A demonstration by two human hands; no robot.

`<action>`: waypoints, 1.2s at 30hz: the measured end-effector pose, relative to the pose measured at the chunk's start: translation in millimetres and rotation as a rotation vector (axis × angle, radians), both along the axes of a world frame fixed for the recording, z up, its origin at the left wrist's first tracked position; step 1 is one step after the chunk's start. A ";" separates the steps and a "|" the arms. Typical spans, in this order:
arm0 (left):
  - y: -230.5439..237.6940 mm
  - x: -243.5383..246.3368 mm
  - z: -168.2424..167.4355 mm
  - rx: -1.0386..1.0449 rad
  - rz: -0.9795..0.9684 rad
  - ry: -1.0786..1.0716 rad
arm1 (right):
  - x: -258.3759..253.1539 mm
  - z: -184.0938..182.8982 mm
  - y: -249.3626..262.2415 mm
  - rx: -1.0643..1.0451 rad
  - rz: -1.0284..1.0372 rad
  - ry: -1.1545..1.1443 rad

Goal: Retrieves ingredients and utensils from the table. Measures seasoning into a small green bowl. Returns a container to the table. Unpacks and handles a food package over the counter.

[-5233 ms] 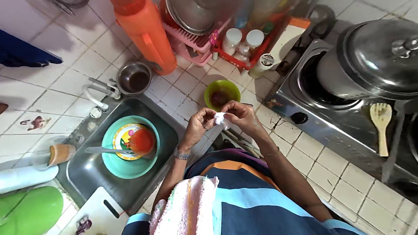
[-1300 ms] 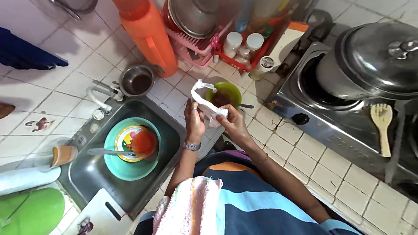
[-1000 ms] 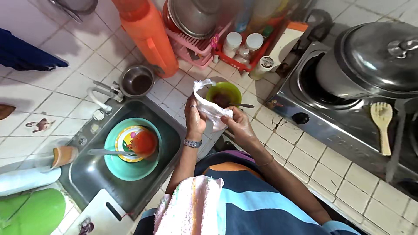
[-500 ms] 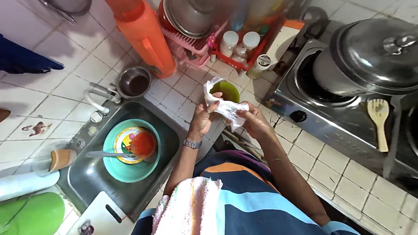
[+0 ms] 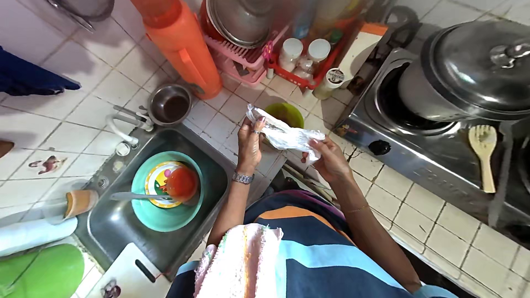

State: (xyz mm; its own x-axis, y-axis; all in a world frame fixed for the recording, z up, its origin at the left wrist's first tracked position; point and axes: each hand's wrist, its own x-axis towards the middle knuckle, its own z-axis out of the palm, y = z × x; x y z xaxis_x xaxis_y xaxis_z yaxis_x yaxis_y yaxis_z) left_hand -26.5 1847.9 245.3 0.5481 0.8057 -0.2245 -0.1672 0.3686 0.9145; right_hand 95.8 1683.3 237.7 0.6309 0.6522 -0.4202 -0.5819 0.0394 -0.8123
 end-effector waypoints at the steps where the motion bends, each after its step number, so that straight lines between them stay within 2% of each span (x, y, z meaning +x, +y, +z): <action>1: 2.7 -1.6 -0.9 0.041 -0.027 0.038 | 2.1 0.8 -0.8 -0.016 -0.024 0.002; 4: 8.8 -6.1 -2.1 0.099 -0.074 0.113 | 9.3 3.7 -3.8 -0.052 -0.082 0.003; 11: 13.7 -6.5 -6.9 0.216 -0.179 0.087 | 19.2 6.8 -5.7 -0.109 -0.154 -0.145; 15: 19.7 4.9 -12.9 0.356 -0.098 0.077 | 35.2 0.6 -10.9 -0.108 -0.195 -0.235; 18: 42.8 17.0 -22.1 0.371 -0.002 0.043 | 50.0 -2.6 -18.0 -0.104 -0.231 -0.278; 22: 40.6 18.7 -18.6 0.308 -0.133 0.158 | 60.9 -0.2 -15.2 -0.144 -0.200 -0.348; 24: 28.0 9.2 -20.4 0.289 -0.193 0.210 | 63.8 8.4 -13.7 -0.197 -0.158 -0.469; 29: 4.4 1.5 -53.1 0.092 -0.112 0.293 | 67.0 12.2 -2.2 -0.380 -0.013 -1.004; 32: 0.1 -1.8 -63.6 -0.031 -0.074 0.297 | 71.4 11.5 13.6 -0.404 0.048 -1.131; 36: -5.1 -11.0 -72.1 -0.085 -0.077 0.318 | 75.7 13.6 26.9 -0.388 0.103 -1.169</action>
